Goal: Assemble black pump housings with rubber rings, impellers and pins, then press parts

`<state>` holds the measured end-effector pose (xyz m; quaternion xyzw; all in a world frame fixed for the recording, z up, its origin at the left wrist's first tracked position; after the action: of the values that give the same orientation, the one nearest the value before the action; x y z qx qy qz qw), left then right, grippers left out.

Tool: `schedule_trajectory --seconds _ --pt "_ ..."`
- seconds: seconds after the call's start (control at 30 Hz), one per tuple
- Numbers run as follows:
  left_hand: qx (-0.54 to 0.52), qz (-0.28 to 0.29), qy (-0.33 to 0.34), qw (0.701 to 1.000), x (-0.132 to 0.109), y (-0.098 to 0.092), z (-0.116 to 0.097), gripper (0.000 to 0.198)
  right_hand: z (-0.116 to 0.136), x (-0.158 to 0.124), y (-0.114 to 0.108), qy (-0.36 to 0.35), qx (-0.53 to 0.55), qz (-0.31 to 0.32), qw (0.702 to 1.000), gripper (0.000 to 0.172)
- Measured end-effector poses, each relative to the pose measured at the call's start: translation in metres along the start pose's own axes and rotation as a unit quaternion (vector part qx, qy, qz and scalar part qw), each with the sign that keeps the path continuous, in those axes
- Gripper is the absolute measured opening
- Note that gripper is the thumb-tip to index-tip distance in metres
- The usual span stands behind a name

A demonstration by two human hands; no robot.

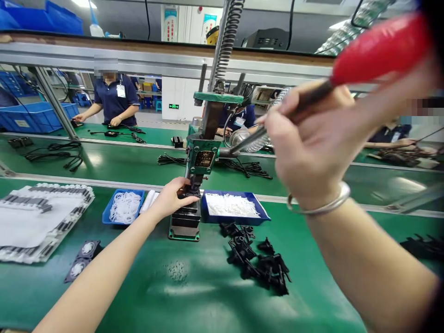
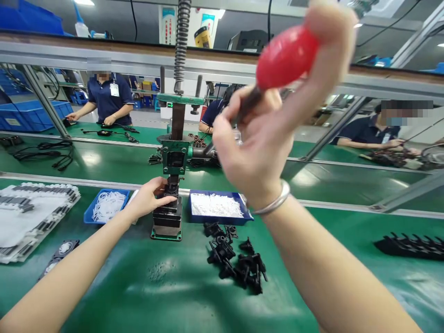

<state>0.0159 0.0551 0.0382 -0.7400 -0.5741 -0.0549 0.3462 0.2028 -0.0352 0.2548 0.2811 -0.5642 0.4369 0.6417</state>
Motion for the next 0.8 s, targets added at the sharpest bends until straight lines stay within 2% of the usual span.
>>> schedule_trajectory --seconds 0.1,0.17,0.23,0.3,0.37,0.4,0.43,0.5,0.63,0.8 --pt "0.014 -0.019 -0.002 1.000 -0.012 0.000 -0.010 0.037 -0.015 0.023 -0.001 0.006 0.014 0.081 0.997 0.068" --pt "0.026 -0.039 -0.004 0.999 -0.027 0.001 -0.020 0.041 -0.024 0.010 0.003 0.043 -0.003 0.106 0.993 0.072" --pt "0.038 -0.063 -0.007 0.997 -0.047 0.004 -0.030 0.046 -0.022 -0.030 0.011 0.077 -0.027 0.118 0.990 0.076" --pt "0.069 -0.081 0.007 0.994 -0.067 0.009 -0.041 0.049 -0.015 -0.091 0.028 0.133 -0.031 0.180 0.974 0.077" --pt "0.122 -0.099 0.038 0.987 -0.084 0.017 -0.051 0.050 -0.007 -0.159 0.047 0.213 -0.024 0.271 0.938 0.078" --pt "0.153 -0.110 0.056 0.980 -0.091 0.022 -0.056 0.050 -0.003 -0.189 0.053 0.247 -0.019 0.298 0.922 0.081" --pt "0.186 -0.124 0.073 0.972 -0.097 0.026 -0.060 0.050 0.000 -0.212 0.056 0.277 -0.019 0.307 0.910 0.080" --pt "0.237 -0.149 0.098 0.955 -0.105 0.034 -0.067 0.049 0.002 -0.241 0.055 0.319 -0.028 0.294 0.901 0.071" --pt "0.295 -0.150 0.115 0.937 -0.112 0.050 -0.068 0.046 -0.005 -0.254 0.047 0.332 -0.070 0.267 0.902 0.049" --pt "0.292 -0.123 0.097 0.943 -0.114 0.072 -0.058 0.044 -0.010 -0.261 0.045 0.299 -0.093 0.287 0.905 0.047"
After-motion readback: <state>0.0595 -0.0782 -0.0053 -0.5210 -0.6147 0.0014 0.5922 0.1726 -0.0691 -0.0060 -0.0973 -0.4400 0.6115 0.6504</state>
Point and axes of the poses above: each hand's wrist, its own x-axis towards the middle knuckle, its own y-axis out of the palm, z = x × y, the point moved 7 cm from there along x, towards the middle knuckle, and after that the axes turned 2 degrees about -y, right-handed, at the moved point
